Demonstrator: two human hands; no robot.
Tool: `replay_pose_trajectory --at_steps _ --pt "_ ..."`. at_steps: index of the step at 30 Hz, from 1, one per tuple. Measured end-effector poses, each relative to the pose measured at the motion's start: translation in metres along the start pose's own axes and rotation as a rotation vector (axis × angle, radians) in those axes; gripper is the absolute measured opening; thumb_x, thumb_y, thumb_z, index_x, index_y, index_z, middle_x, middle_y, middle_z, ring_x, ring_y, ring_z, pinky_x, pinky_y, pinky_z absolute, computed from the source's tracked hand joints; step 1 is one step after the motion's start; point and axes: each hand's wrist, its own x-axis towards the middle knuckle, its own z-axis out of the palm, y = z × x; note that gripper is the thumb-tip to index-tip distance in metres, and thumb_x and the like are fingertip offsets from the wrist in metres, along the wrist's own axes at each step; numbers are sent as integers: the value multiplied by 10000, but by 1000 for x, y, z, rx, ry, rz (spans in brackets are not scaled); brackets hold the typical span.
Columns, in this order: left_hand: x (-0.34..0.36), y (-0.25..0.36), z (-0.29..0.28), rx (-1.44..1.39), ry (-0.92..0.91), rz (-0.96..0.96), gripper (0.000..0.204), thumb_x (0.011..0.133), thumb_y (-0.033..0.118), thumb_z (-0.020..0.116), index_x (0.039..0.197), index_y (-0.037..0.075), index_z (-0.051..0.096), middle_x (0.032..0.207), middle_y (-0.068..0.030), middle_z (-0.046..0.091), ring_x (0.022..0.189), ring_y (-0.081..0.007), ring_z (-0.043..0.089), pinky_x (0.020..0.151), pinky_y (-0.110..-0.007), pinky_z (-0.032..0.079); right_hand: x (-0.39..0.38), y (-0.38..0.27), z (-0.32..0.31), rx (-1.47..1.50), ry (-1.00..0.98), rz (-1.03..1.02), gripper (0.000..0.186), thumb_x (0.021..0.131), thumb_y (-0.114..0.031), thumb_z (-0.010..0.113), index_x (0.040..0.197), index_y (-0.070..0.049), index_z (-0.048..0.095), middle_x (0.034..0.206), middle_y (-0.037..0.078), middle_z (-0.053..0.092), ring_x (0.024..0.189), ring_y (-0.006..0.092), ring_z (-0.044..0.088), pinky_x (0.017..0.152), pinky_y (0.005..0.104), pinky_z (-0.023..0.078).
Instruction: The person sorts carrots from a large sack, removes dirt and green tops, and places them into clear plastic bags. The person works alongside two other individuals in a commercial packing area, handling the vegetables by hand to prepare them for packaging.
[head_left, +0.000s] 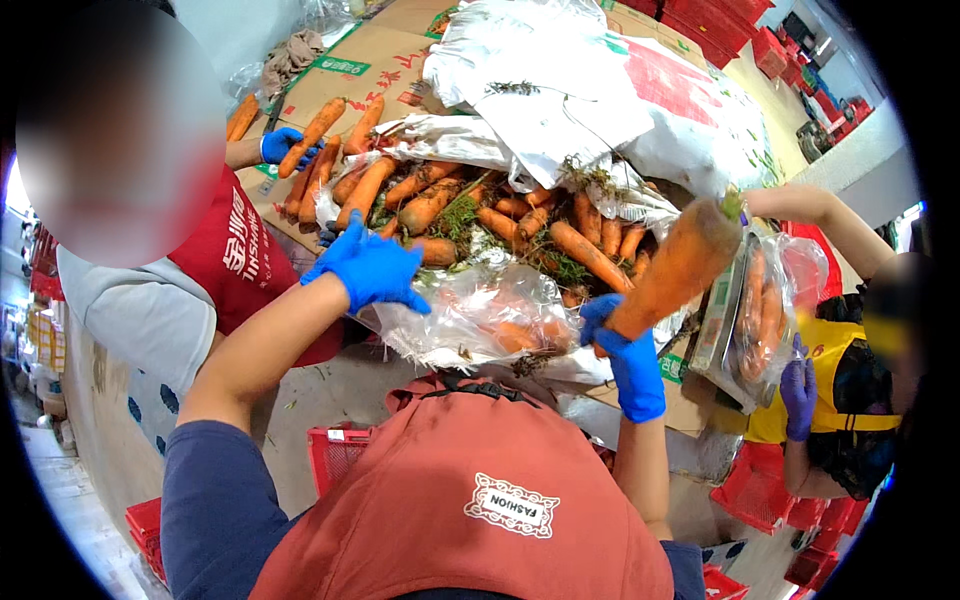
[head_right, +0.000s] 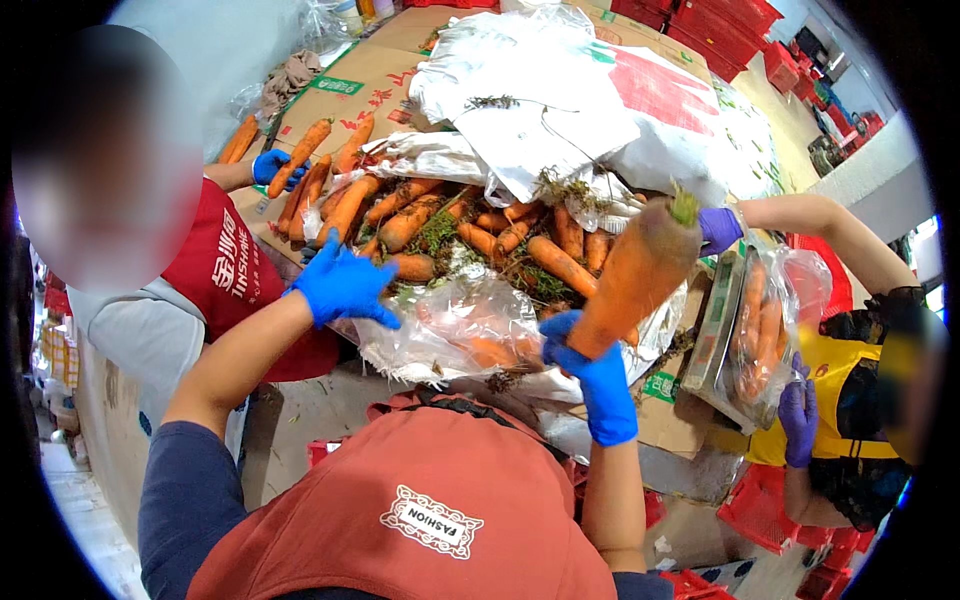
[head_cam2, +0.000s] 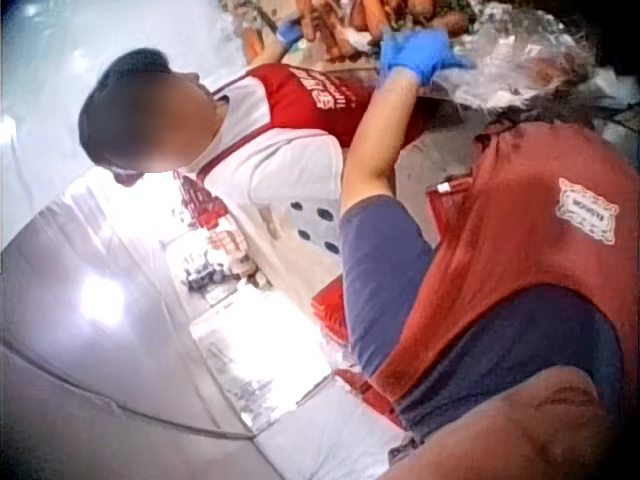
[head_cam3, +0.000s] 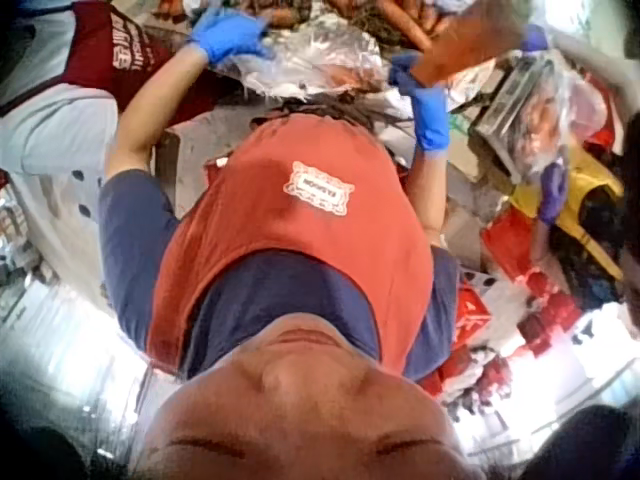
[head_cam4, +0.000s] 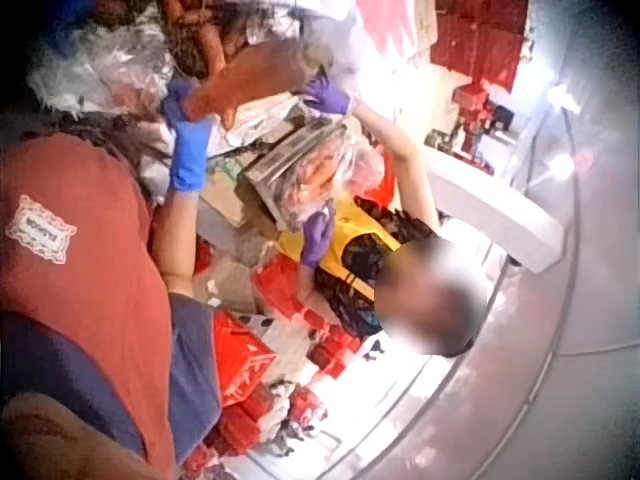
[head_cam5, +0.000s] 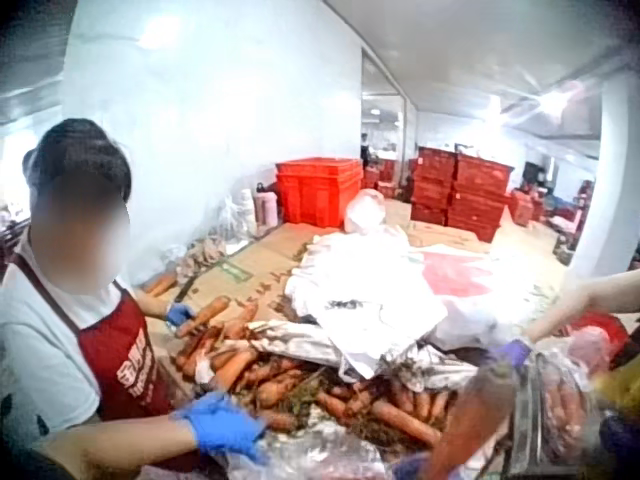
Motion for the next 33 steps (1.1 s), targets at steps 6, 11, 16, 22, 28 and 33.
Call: replay_pose_trajectory --at_steps 6,11,16,22,28,33 --pt "-40 3 17 -87 528 668 198 708 299 658 793 120 654 691 -69 571 710 -267 529 677 -406 396 63 -7 89 246 -597 -199 345 747 -25 654 1086 -13 589 1068 93 598 971 195 559 874 331 445" --pt "-71 19 27 -432 282 788 208 755 301 660 821 109 617 710 -82 576 695 -269 576 563 -365 435 79 47 123 243 -833 -1 366 705 -82 702 1050 -29 594 1010 78 618 954 169 565 858 317 445" --pt "-83 18 7 -164 250 812 121 753 259 649 788 154 601 652 -79 580 572 -291 566 503 -369 436 93 79 73 -111 -439 -56 498 656 -117 730 1120 -38 567 1032 97 623 978 175 564 857 318 449" --pt "-97 23 -22 399 415 744 102 704 130 564 804 148 564 805 -45 491 762 -205 525 680 -315 417 57 42 3 -129 -284 42 413 702 -109 701 1097 -46 597 1052 93 618 973 173 567 848 321 449" --pt "-94 38 -41 258 762 821 74 650 137 652 692 129 591 710 -32 502 657 -208 503 582 -339 393 60 55 109 -19 -520 -299 414 719 -176 686 1112 -82 595 1080 121 619 973 201 585 864 349 446" --pt "-106 21 -23 -326 956 295 100 650 85 718 656 54 622 591 -76 499 560 -243 475 519 -350 359 62 97 92 -134 -251 -322 403 723 -269 669 1071 -78 598 1065 157 597 983 266 567 874 370 440"
